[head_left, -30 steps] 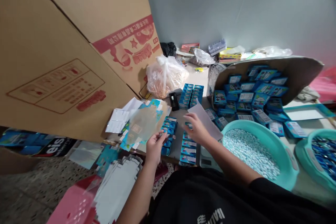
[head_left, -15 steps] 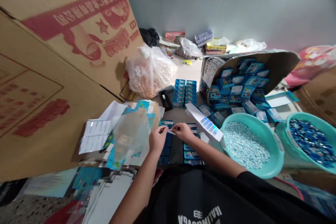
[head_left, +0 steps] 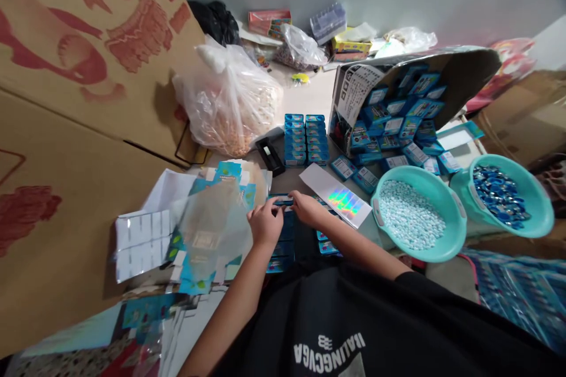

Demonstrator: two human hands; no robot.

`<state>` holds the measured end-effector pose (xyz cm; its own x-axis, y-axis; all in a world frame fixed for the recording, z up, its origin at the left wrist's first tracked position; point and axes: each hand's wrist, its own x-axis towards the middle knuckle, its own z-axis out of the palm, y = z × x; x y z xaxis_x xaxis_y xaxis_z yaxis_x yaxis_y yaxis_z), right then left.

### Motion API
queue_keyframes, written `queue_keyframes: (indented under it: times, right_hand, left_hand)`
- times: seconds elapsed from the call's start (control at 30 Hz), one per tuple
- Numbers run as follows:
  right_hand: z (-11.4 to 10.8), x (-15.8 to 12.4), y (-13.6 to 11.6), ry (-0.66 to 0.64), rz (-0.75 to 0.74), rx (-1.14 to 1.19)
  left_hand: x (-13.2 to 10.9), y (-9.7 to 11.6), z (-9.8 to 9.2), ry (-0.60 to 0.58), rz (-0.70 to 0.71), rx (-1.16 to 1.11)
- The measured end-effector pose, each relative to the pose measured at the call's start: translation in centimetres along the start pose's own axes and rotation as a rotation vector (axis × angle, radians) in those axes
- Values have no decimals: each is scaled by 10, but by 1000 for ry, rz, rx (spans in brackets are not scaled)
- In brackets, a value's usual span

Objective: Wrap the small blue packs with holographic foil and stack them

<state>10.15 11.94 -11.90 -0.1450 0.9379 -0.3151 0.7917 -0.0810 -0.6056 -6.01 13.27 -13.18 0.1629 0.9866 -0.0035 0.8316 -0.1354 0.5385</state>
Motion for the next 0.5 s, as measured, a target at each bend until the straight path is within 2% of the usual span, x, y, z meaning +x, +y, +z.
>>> queue_keyframes:
  times: [0.2, 0.33, 0.4, 0.5]
  right_hand:
    - [5, -3, -8, -79, 58, -76]
    - [3, -2, -10, -138, 51, -101]
    - [0, -2, -7, -145, 26, -102]
    - [-1, -8, 1, -84, -47, -110]
  left_hand:
    - [1, -11, 4, -49, -135, -259]
    - [4, -12, -1, -70, -143, -261]
    - [6, -11, -7, -36, -146, -205]
    - [10, -13, -13, 0, -152, -149]
